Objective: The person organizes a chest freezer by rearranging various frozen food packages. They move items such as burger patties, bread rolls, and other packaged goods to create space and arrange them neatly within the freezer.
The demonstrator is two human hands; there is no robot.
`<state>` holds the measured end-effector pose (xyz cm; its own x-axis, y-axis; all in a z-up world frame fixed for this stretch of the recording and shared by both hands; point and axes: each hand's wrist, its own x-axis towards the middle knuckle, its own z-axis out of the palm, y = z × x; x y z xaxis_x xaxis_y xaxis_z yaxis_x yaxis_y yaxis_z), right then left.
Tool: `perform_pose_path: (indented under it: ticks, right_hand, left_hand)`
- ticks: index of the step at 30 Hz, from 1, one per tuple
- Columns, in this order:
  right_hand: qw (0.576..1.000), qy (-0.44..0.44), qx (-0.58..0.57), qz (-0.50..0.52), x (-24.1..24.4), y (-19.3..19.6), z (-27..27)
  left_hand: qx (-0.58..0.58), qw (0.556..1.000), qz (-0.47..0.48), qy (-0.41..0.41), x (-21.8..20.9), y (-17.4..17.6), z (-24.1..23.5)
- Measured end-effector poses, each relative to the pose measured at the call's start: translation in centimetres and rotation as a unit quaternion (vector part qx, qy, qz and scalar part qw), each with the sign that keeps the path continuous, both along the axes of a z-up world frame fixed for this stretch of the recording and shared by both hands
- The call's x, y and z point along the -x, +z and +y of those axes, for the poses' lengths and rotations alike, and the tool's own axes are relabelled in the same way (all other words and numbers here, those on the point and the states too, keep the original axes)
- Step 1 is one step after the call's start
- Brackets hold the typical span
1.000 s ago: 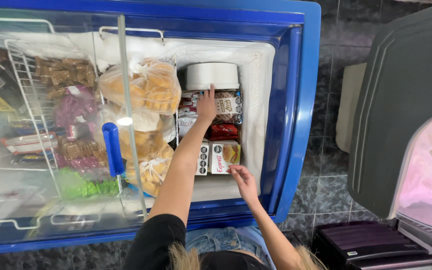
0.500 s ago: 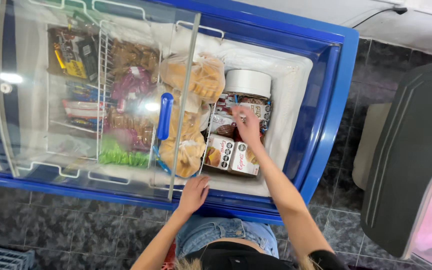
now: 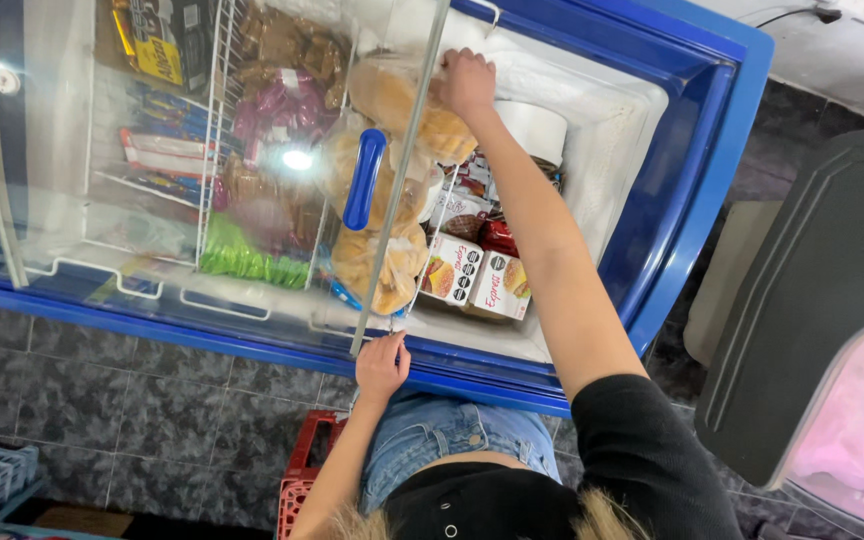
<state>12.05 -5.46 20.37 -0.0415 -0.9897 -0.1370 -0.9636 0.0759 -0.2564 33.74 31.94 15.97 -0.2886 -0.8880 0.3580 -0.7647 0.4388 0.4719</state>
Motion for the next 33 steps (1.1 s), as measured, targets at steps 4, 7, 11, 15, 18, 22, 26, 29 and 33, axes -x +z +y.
perform_pose_path:
  ticks: [4, 7, 11, 15, 18, 22, 26, 29, 33]
  right_hand:
    - [0.997, 0.051, 0.036, 0.052, 0.5, 0.0, 1.2]
    - [0.987, 0.097, 0.091, 0.087, 1.3, 0.7, 2.2]
    - [0.995, 0.08, 0.054, 0.002, 2.2, 1.2, 3.5]
    - [0.994, 0.064, 0.034, -0.08, 2.3, 1.5, 5.2]
    - [0.986, 0.013, 0.038, -0.161, 2.3, 1.1, 6.4]
    - [0.965, -0.063, 0.011, -0.254, 3.3, 1.6, 7.3]
    - [0.92, -0.104, 0.035, -0.375, 5.8, 2.1, 10.9]
    - [0.876, -0.171, 0.049, -0.449, 7.1, 3.8, 13.8]
    - [0.855, -0.228, 0.071, -0.459, 8.3, 5.4, 16.8]
  left_hand:
    - [0.0, 1.0, 0.012, -0.014, -0.2, 0.2, 0.2]
    - [0.008, 0.999, 0.025, -0.028, -0.3, 0.3, 0.0]
    - [0.032, 0.998, 0.024, -0.04, -0.3, 0.1, -0.2]
    - [0.04, 0.998, 0.028, -0.046, -0.5, 0.3, 0.1]
    - [0.035, 0.998, 0.024, -0.049, -0.8, -0.1, 0.4]
    - [0.04, 0.997, 0.035, -0.053, -0.8, -0.4, 0.2]
    - [0.057, 0.997, 0.044, -0.035, -0.5, -1.2, 0.5]
    - [0.072, 0.996, 0.045, -0.022, -0.3, -1.6, 0.4]
    - [0.068, 0.997, 0.033, -0.036, -0.4, -1.9, 0.6]
